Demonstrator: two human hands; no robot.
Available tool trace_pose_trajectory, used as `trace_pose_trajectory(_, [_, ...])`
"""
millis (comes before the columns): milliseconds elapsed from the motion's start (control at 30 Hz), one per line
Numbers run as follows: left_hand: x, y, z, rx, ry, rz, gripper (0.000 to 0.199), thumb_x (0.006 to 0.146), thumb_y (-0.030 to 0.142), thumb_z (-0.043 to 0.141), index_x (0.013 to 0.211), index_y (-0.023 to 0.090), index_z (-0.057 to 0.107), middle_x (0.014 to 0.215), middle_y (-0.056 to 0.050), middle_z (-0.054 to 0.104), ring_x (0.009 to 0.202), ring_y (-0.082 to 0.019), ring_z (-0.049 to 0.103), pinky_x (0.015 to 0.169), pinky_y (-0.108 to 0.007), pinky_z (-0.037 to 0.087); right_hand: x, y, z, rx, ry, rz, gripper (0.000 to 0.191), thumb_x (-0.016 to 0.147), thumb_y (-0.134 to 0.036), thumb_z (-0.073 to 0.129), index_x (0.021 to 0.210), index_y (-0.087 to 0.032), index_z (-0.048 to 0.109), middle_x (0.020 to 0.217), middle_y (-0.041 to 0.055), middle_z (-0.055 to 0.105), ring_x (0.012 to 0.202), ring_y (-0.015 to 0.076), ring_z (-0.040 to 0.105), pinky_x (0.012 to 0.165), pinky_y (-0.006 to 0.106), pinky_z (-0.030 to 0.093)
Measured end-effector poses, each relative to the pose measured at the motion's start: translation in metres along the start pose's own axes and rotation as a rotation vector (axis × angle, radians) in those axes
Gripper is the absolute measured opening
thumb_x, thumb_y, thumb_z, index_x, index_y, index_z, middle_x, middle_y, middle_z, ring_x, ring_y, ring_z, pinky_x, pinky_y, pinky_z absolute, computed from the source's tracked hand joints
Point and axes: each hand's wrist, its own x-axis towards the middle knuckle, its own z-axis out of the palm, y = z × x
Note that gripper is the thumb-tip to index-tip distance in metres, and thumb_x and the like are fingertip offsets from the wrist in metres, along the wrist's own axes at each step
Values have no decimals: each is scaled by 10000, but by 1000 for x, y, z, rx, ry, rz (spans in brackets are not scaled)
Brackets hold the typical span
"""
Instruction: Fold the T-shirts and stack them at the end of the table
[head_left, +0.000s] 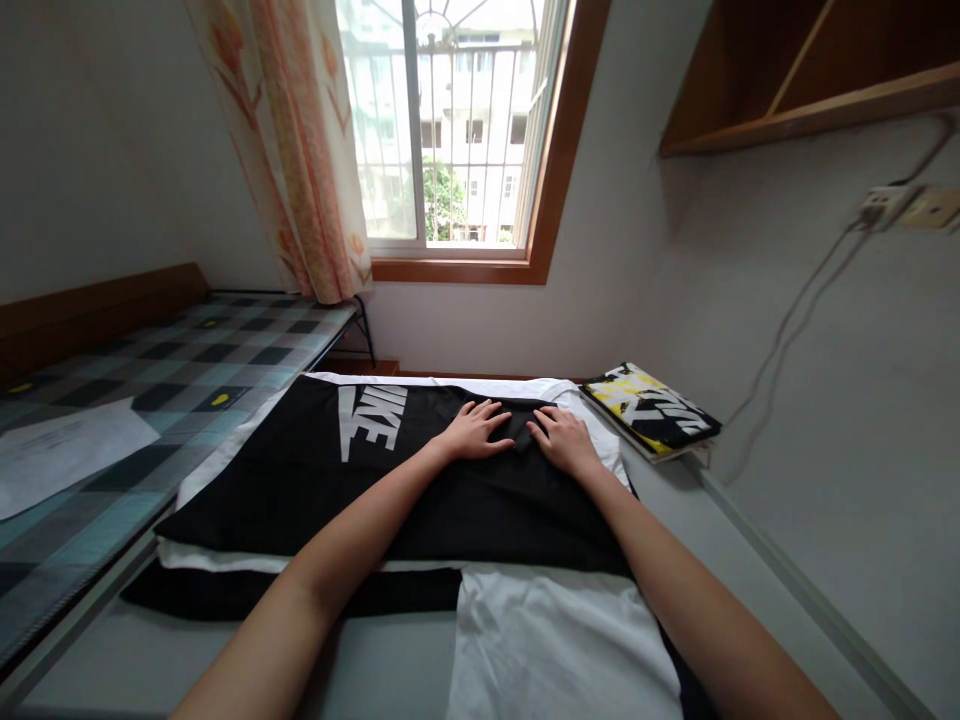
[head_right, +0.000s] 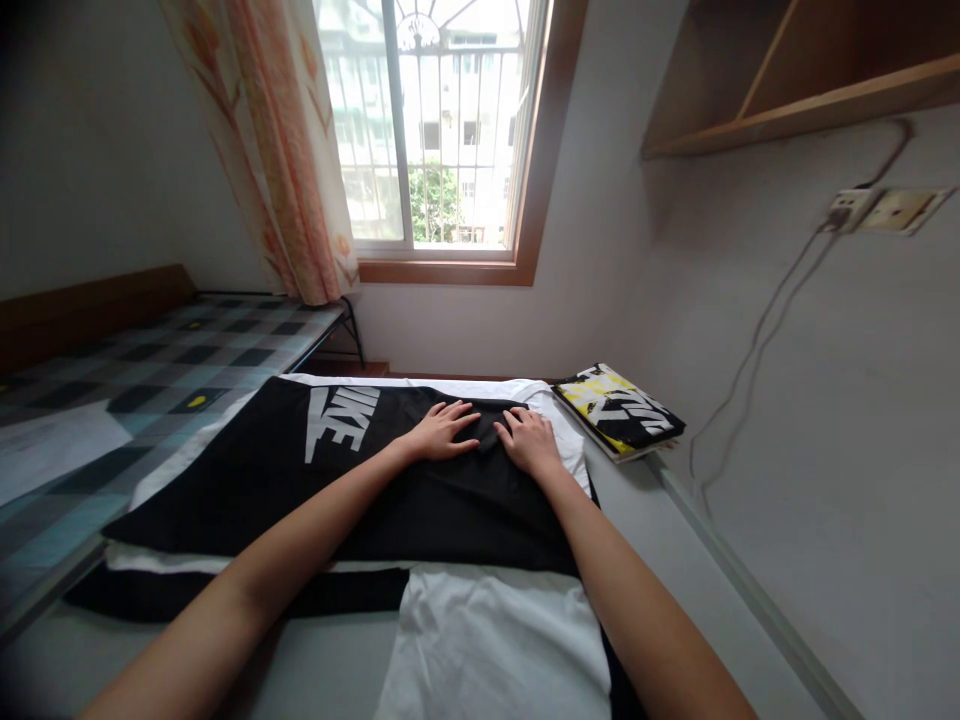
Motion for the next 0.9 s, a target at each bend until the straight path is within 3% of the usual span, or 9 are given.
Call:
trace_pose_trajectory(167, [-1,4,-8,32,9,22,572,815,587,586,1291,269,578,1418,-106,488,1328,-284,413,1144,-448,183,-1,1,-5,-26,98,10,440,961,-424,361,1115,-195,704,1210,118,641,1142,307,486,969,459,340])
trace_pose_trajectory(300, [-2,6,-8,53,132,-11,427,875,542,524,1172,262,648,1315,-90,553,1234,-266,493,1110,-417,260,1,-1,-3,6,103,-73,497,968,-439,332,1312,-182,582,1404,122,520,1290,279,415,1033,434,329])
trace_pose_trajectory(367, [-2,5,-6,58,160,-8,443,875,510,538,1226,252,617,1352,-100,531,1279,-267,456,1130,-422,229,2,-2,0,8,16,-120,537,976,-465,291,1383,-192,511,1471,108,453,1350,265,372,1070,444,306])
trace_pose_trajectory(467, [-2,3,-1,35,94,-12,553,850,542,560,1330,266,542,1450,-98,466,1386,-274,338,1166,-455,137,3,-2,5,-8,-88,-102,560,980,-491,249,1420,-220,466,1505,92,408,1386,266,341,1102,489,270])
trace_pose_trajectory(567, [-1,1,3,18,18,-38,619,835,613,540,1366,296,513,1502,-86,412,1430,-282,266,1173,-489,77,4,-2,6,-21,-75,-70,575,980,-485,251,1425,-189,462,1511,113,392,1402,283,317,1121,508,241])
trace_pose_trajectory(700, [1,1,7,26,11,-65,667,824,660,518,1397,321,480,1532,-71,366,1442,-285,246,1177,-495,57,4,-3,6,13,-98,-202,586,980,-490,261,1447,-180,432,1539,109,337,1429,252,271,1147,460,223])
trace_pose_trajectory(800, [1,3,9,4,54,-52,642,836,653,509,1380,312,505,1524,-68,382,1434,-283,265,1181,-485,67,4,-4,7,21,-172,-195,598,974,-520,268,1466,-207,399,1547,99,318,1433,253,265,1148,494,213])
trace_pose_trajectory(900, [1,-2,6,20,209,-169,550,890,593,466,1347,298,544,1512,-70,401,1430,-301,260,1177,-510,24,4,-4,8,25,-180,-164,589,970,-525,282,1467,-230,394,1545,90,324,1436,249,260,1145,508,216])
